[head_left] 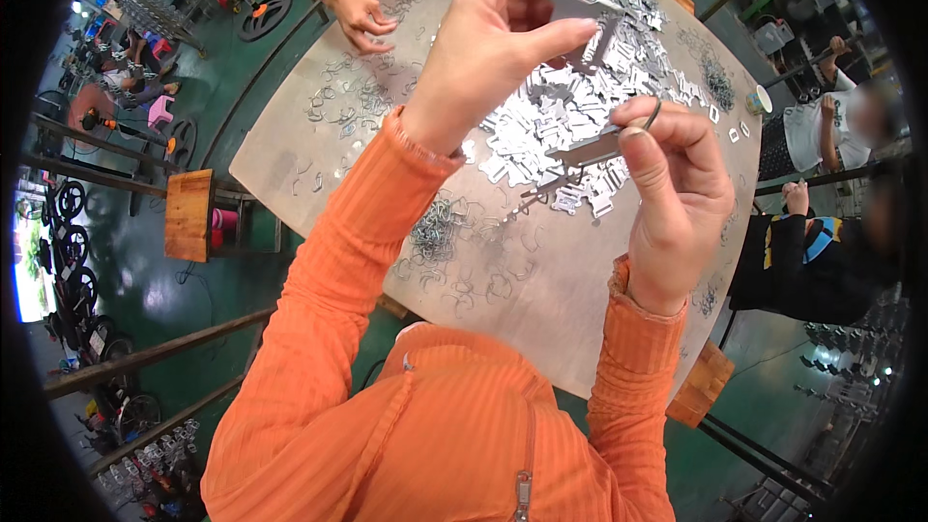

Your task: The person picks up metal clips from a table and attaches them to flat metal pieces before hanging the assembled units onto a wire rack.

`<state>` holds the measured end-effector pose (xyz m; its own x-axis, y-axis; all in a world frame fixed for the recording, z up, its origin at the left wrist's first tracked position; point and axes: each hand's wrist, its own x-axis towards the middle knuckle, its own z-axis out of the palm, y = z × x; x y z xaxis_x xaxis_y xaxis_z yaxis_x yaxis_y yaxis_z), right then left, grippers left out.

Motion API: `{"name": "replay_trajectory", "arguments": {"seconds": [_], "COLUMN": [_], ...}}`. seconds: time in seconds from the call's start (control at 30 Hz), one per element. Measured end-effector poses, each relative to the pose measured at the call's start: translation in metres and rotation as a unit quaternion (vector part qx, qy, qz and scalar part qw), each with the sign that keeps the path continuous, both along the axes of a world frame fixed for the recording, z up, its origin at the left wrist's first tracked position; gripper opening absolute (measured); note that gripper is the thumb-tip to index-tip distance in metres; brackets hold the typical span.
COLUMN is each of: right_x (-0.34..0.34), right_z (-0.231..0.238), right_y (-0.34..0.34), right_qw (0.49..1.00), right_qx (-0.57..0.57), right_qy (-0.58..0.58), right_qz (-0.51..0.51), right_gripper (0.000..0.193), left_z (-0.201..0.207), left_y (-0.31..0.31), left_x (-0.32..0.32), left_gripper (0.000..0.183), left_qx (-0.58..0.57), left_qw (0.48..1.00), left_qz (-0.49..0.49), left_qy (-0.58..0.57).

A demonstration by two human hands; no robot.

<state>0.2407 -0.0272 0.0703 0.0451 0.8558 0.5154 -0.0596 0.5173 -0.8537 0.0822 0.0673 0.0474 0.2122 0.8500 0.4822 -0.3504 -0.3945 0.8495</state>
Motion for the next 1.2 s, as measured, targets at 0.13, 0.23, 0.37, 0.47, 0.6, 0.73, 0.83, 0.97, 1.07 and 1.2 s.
{"name": "replay_trajectory", "arguments": {"seconds": [0.13, 0.23, 0.37, 0.47, 0.6, 0.73, 0.83, 0.97, 1.07, 1.2], "right_x": [0.001, 0.001, 0.0, -0.001, -0.006, -0.012, -0.014, -0.012, -0.017, -0.042], "right_z": [0.006, 0.009, 0.011, 0.01, 0.007, 0.005, 0.006, 0.0, -0.037, -0.146], "right_y": [-0.006, -0.008, -0.011, -0.011, -0.009, -0.004, 0.0, 0.012, -0.006, -0.04], "right_qw": [1.0, 1.0, 1.0, 0.999, 0.992, 0.99, 0.99, 0.955, 0.939, 0.963], "right_qx": [-0.012, -0.014, -0.019, -0.018, 0.027, 0.026, 0.012, 0.116, 0.18, -0.114], "right_qy": [-0.006, -0.002, -0.004, -0.018, -0.065, -0.07, -0.066, -0.192, -0.156, -0.244], "right_qz": [-0.008, -0.01, -0.021, -0.044, -0.104, -0.116, -0.127, -0.193, -0.248, -0.012], "right_gripper": [0.009, 0.008, 0.008, 0.008, 0.007, 0.006, 0.009, 0.026, 0.024, 0.01], "left_z": [0.052, 0.061, 0.066, 0.068, 0.07, 0.071, 0.072, 0.071, 0.07, 0.072], "left_y": [-0.031, -0.039, -0.045, -0.054, -0.052, -0.051, -0.054, -0.045, -0.038, -0.032], "left_x": [0.006, 0.009, 0.01, 0.01, 0.004, 0.006, 0.005, 0.004, 0.001, -0.002], "left_gripper": [0.035, 0.036, 0.034, 0.032, 0.029, 0.026, 0.025, 0.024, 0.024, 0.024], "left_qx": [-0.105, -0.075, -0.073, -0.061, -0.059, 0.014, 0.068, 0.087, 0.088, 0.091], "left_qw": [0.994, 0.997, 0.997, 0.998, 0.998, 0.999, 0.996, 0.993, 0.992, 0.992], "left_qz": [-0.007, -0.025, -0.023, 0.018, 0.009, 0.035, 0.042, 0.044, 0.042, 0.039], "left_qy": [0.02, -0.019, -0.009, 0.005, 0.024, 0.023, 0.049, 0.068, 0.074, 0.074]}}
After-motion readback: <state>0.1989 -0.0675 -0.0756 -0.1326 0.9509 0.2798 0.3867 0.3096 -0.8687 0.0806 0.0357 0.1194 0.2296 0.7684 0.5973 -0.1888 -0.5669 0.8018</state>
